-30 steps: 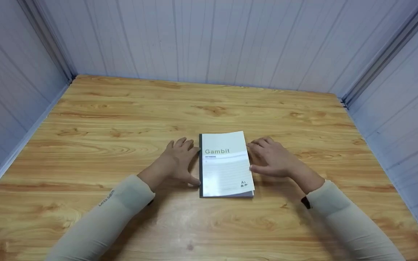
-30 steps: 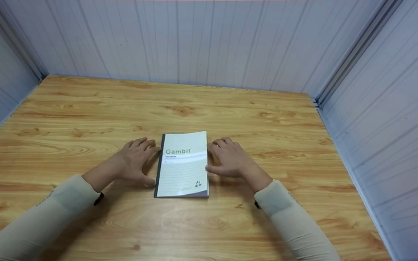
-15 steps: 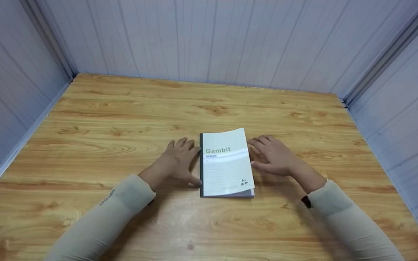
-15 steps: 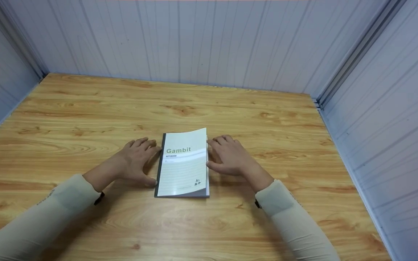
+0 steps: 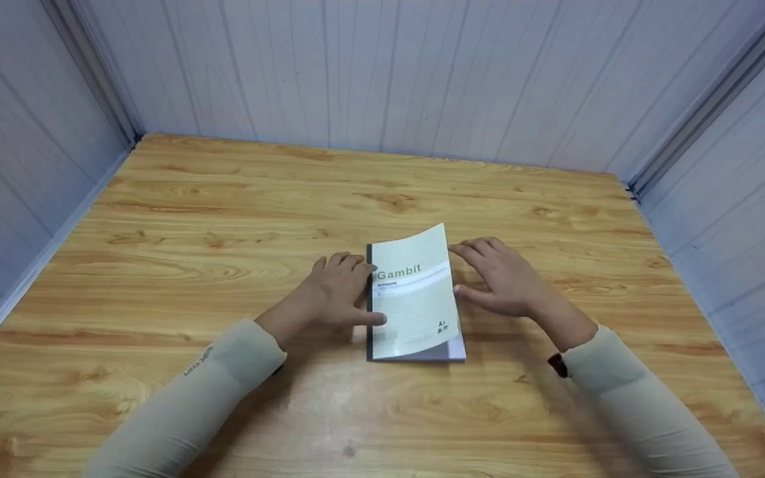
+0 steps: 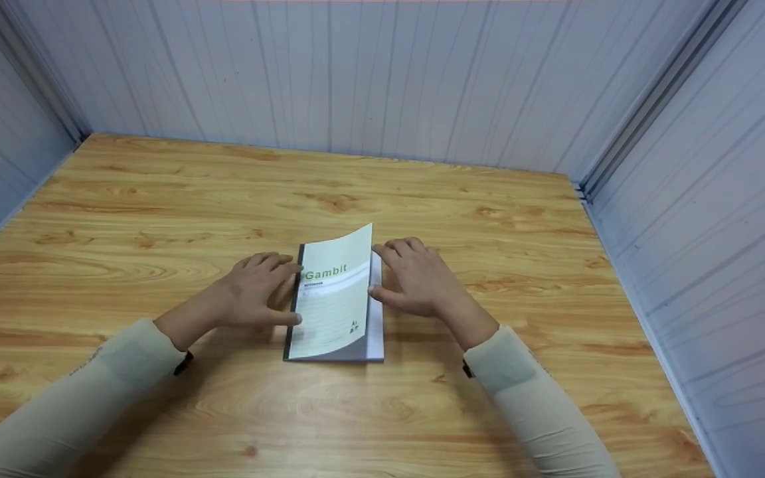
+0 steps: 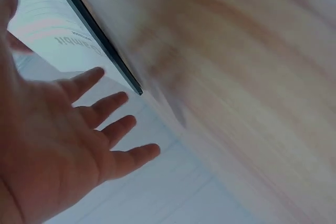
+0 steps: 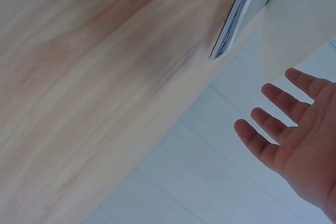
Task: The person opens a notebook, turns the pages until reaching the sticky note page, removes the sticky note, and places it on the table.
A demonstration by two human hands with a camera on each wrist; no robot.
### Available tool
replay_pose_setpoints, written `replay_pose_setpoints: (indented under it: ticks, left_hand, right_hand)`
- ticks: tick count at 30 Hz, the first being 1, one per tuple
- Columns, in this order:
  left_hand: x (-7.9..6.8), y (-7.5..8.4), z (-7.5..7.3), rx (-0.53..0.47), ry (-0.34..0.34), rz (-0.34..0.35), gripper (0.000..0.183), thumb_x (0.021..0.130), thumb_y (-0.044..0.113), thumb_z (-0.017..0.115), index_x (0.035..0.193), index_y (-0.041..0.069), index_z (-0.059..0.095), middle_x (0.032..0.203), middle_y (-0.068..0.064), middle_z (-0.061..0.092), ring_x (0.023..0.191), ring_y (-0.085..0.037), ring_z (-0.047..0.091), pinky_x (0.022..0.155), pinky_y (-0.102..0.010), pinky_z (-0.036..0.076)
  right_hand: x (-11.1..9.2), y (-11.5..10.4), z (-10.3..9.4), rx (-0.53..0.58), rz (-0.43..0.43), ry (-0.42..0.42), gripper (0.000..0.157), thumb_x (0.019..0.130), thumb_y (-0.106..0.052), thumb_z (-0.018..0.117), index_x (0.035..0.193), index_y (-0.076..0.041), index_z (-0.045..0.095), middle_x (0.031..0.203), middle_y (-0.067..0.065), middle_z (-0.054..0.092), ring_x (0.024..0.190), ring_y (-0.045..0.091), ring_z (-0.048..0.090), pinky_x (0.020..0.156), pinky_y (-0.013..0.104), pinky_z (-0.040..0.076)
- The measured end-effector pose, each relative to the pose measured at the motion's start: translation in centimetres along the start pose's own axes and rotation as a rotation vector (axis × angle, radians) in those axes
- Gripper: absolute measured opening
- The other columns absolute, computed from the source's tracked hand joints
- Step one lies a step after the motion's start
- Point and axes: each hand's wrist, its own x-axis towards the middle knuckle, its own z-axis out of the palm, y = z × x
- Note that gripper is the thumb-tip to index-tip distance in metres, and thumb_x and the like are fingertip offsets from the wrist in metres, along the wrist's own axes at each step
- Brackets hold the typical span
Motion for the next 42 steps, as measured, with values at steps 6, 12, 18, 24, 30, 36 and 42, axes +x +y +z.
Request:
replay_pose_setpoints:
  ticks: [6, 12, 18, 24, 30, 36, 42]
  left_hand:
    - [0.0, 2.2, -0.3, -0.216, 0.181, 0.047, 0.083, 0.081, 0.068, 0.054, 0.145, 0.018, 0.041, 0.143, -0.007, 0.046, 0.131, -0.029, 0.041, 0.105, -0.052, 0.034]
    - [-0.3, 4.2, -1.1, -0.441, 0.275, 0.086, 0.073, 0.084, 0.060, 0.058, 0.144, 0.022, 0.041, 0.143, 0.000, 0.046, 0.133, -0.020, 0.041, 0.107, -0.046, 0.036]
    - [-0.7, 5.3, -1.4, -0.535, 0.271, 0.085, 0.072, 0.084, 0.056, 0.061, 0.145, 0.024, 0.040, 0.144, 0.002, 0.043, 0.133, -0.017, 0.040, 0.106, -0.044, 0.039]
    - [-0.7, 4.6, -1.3, -0.477, 0.233, 0.063, 0.073, 0.083, 0.058, 0.060, 0.143, 0.021, 0.043, 0.142, 0.001, 0.046, 0.132, -0.020, 0.041, 0.106, -0.043, 0.039]
    - [-0.6, 2.3, -1.5, -0.278, 0.155, -0.017, 0.079, 0.077, 0.062, 0.064, 0.140, 0.016, 0.048, 0.140, -0.007, 0.047, 0.127, -0.028, 0.043, 0.102, -0.046, 0.041]
    - [-0.8, 0.2, -0.9, -0.121, 0.067, -0.060, 0.092, 0.072, 0.066, 0.066, 0.144, 0.015, 0.042, 0.143, -0.012, 0.044, 0.131, -0.035, 0.039, 0.103, -0.051, 0.039]
    - [-1.0, -0.5, -0.4, -0.082, -0.023, -0.071, 0.100, 0.069, 0.066, 0.069, 0.147, 0.012, 0.038, 0.149, -0.014, 0.038, 0.137, -0.037, 0.032, 0.107, -0.054, 0.034]
  right_hand:
    - [0.8, -0.8, -0.6, 0.008, 0.010, 0.028, 0.068, 0.092, -0.057, 0.048, 0.146, -0.015, 0.040, 0.142, 0.010, 0.048, 0.130, 0.031, 0.042, 0.104, 0.054, 0.036]
    - [1.7, -1.9, -1.3, 0.031, 0.031, 0.071, 0.065, 0.091, -0.054, 0.052, 0.144, -0.017, 0.042, 0.141, 0.011, 0.048, 0.129, 0.032, 0.044, 0.103, 0.056, 0.037]
    - [2.4, -3.0, -1.3, 0.051, 0.051, 0.085, 0.066, 0.092, -0.058, 0.049, 0.144, -0.016, 0.042, 0.138, 0.011, 0.050, 0.128, 0.033, 0.045, 0.101, 0.056, 0.039]
    - [2.4, -2.4, -1.0, 0.053, 0.083, 0.052, 0.067, 0.093, -0.061, 0.044, 0.142, -0.016, 0.043, 0.138, 0.012, 0.051, 0.128, 0.035, 0.046, 0.101, 0.056, 0.038]
    - [1.7, -0.7, -0.6, 0.048, 0.095, -0.003, 0.060, 0.094, -0.051, 0.051, 0.141, -0.016, 0.045, 0.138, 0.012, 0.050, 0.128, 0.035, 0.044, 0.102, 0.056, 0.037]
    - [0.7, 0.7, 0.1, 0.037, 0.090, -0.059, 0.061, 0.092, -0.048, 0.054, 0.141, -0.013, 0.046, 0.137, 0.014, 0.051, 0.126, 0.036, 0.044, 0.102, 0.056, 0.037]
    - [0.1, 1.0, 0.8, 0.016, 0.086, -0.102, 0.064, 0.087, -0.043, 0.060, 0.140, -0.009, 0.048, 0.136, 0.016, 0.051, 0.126, 0.037, 0.044, 0.103, 0.056, 0.035]
